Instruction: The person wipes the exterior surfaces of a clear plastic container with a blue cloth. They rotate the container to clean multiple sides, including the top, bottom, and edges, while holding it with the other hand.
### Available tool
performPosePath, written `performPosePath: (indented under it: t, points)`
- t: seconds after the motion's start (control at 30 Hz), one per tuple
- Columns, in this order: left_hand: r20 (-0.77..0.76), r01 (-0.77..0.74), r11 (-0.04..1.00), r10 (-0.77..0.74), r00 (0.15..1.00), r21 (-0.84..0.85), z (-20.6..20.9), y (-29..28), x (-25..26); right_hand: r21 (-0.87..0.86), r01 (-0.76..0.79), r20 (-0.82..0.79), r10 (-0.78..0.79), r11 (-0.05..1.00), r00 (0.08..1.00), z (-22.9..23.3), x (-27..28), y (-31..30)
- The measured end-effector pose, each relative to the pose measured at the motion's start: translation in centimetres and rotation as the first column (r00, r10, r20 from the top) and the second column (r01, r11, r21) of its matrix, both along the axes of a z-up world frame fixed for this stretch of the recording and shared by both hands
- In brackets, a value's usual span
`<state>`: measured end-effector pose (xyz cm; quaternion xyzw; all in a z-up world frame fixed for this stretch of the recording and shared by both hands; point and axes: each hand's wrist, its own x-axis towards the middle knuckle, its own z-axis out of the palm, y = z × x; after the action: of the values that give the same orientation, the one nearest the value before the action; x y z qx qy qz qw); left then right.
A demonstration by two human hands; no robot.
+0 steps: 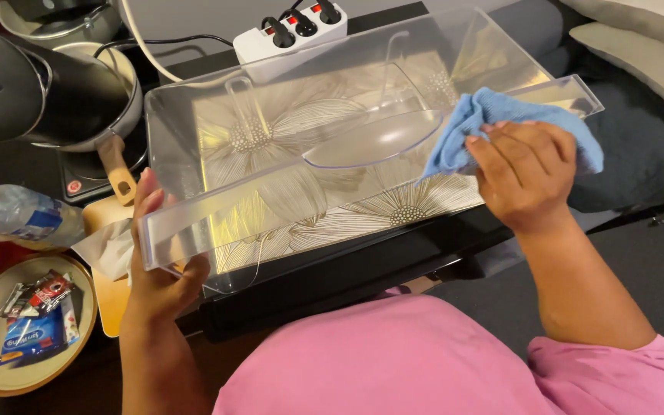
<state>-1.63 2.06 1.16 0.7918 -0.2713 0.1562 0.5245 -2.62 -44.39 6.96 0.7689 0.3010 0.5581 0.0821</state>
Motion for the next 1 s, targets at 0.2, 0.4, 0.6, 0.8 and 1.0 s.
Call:
performPosePath:
  t: [0.2,0.4,0.6,0.8,1.0]
  points:
    - [0.040,0.005,1.000,-0.006,0.999,0.017,0.2,0.0,0.0,-0.021,0.158,-0.008,-0.158,0.987,0.987,-1.3,0.0,-6.9]
    - [0.071,0.001,1.000,-0.001,0.998,0.003,-0.7,0.1,0.6,0.358,0.192,-0.055,-0.184,0.914,0.981,-5.3,1.4,-8.6]
    - [0.094,0.002,1.000,-0.004,0.996,0.017,-0.6,0.0,0.7,0.406,0.145,-0.088,-0.119,0.903,0.989,-3.9,1.6,-1.2]
    - [0.027,0.061,0.991,-0.058,0.998,-0.119,-1.1,0.3,1.3,0.282,0.009,0.018,-0.014,0.959,1.000,-1.8,1.3,6.9]
    - [0.085,0.032,0.994,-0.023,0.996,-0.102,-1.1,0.0,1.3,0.220,-0.132,-0.068,0.151,0.967,0.986,-1.4,-0.7,13.8]
